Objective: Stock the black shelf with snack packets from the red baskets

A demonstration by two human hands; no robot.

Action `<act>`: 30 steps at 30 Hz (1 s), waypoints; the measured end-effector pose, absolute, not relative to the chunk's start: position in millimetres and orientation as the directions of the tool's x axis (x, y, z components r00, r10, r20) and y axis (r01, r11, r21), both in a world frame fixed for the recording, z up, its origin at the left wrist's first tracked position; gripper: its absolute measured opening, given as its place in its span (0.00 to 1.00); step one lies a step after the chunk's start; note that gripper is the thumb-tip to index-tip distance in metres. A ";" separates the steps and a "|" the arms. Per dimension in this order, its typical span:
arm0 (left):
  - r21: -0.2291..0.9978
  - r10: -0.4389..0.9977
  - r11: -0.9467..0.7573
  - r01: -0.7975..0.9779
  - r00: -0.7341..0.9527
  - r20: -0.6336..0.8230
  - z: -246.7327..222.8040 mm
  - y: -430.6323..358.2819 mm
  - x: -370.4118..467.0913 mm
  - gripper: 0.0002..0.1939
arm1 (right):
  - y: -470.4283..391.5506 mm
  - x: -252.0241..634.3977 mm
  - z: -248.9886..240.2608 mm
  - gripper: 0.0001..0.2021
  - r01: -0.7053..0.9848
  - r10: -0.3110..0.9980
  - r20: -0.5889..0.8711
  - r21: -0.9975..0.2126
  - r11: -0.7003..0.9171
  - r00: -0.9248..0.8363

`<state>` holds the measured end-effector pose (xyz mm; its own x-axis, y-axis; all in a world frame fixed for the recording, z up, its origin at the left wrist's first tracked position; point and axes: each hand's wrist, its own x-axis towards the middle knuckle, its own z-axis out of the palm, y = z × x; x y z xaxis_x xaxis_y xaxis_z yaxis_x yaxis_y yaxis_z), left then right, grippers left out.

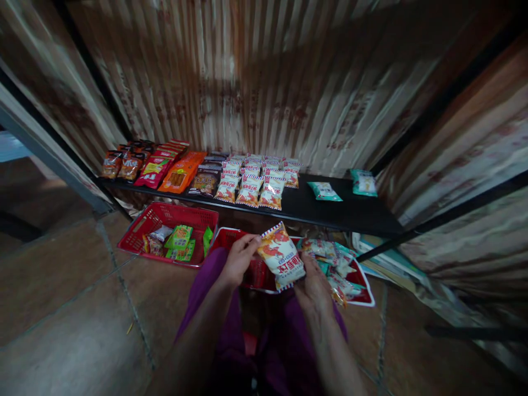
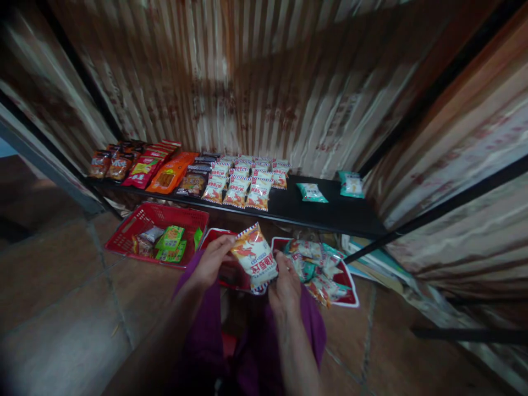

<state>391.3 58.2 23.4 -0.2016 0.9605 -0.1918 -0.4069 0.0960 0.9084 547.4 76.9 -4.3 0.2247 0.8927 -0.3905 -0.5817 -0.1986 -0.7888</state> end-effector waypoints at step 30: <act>0.675 0.967 0.021 -0.738 -0.156 -0.200 42.9 28.1 405.4 0.19 | 41.4 521.7 43.1 0.18 -0.563 0.934 -0.289 -0.817 -0.126 0.210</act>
<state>405.4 28.1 42.9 -0.1558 0.9673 -0.2001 -0.7378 0.0207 0.6747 521.7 41.4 43.1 0.2103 0.9340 -0.2890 -0.5631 -0.1259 -0.8167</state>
